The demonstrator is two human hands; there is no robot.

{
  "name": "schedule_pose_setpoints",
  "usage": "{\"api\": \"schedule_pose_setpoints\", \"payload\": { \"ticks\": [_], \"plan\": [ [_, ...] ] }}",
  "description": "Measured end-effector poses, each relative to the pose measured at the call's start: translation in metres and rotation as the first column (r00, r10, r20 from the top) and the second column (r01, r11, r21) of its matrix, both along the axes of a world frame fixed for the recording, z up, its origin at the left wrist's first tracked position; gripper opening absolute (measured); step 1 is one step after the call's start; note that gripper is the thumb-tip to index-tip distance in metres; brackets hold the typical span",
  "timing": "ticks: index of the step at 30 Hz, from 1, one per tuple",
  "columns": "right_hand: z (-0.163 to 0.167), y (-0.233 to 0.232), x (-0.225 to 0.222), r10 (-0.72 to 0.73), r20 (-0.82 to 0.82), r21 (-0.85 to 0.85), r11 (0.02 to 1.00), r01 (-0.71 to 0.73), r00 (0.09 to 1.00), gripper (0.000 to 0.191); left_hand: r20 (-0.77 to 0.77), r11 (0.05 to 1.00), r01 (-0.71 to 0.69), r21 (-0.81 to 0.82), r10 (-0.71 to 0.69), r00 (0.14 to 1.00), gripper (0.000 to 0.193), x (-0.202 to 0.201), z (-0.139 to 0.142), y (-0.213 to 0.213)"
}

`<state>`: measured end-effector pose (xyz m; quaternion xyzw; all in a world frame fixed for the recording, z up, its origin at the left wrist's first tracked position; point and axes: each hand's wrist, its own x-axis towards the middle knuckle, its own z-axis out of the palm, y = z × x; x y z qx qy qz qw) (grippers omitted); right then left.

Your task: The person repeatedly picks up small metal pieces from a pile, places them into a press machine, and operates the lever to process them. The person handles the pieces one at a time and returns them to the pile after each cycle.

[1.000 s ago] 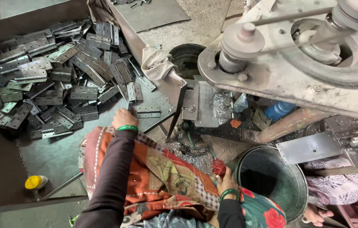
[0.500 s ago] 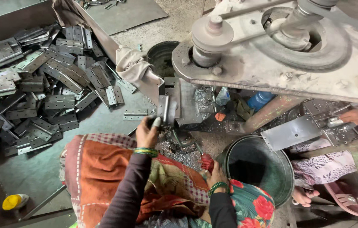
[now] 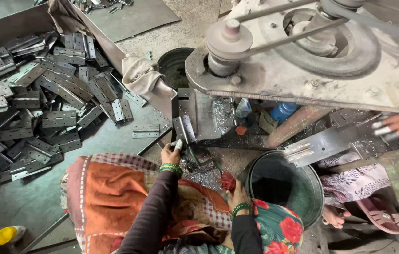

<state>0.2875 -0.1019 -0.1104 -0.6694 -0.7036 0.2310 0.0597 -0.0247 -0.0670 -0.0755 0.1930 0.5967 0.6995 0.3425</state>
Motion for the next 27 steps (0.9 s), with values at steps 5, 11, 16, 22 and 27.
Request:
{"api": "schedule_pose_setpoints", "payload": {
  "ticks": [5,11,16,22,27],
  "plan": [
    [-0.001,0.0,-0.001,-0.007,0.037,0.004,1.0,0.006,0.999,0.066,0.122,0.982,0.189,0.025,-0.191,0.974,0.023,0.013,0.004,0.015],
    [-0.009,0.0,0.002,-0.011,0.034,0.015,1.0,0.011,0.999,0.063,0.072,0.925,0.249,-0.288,-0.238,0.969,0.041,0.028,0.011,0.035],
    [-0.01,0.002,0.0,-0.013,0.067,-0.036,0.999,0.016,0.998,0.064,-0.675,0.869,-0.012,-0.495,-0.376,0.635,0.056,0.04,0.053,0.003],
    [0.053,0.031,-0.011,0.147,0.215,-0.274,0.958,-0.085,0.966,0.071,-0.853,0.871,0.033,-0.49,-0.487,0.189,0.058,0.045,0.085,0.031],
    [0.095,0.037,-0.017,0.152,0.352,-0.048,0.988,-0.144,0.923,0.059,-0.799,0.818,-0.003,-0.575,-0.561,0.218,0.05,0.043,0.082,0.068]
  ]
}}
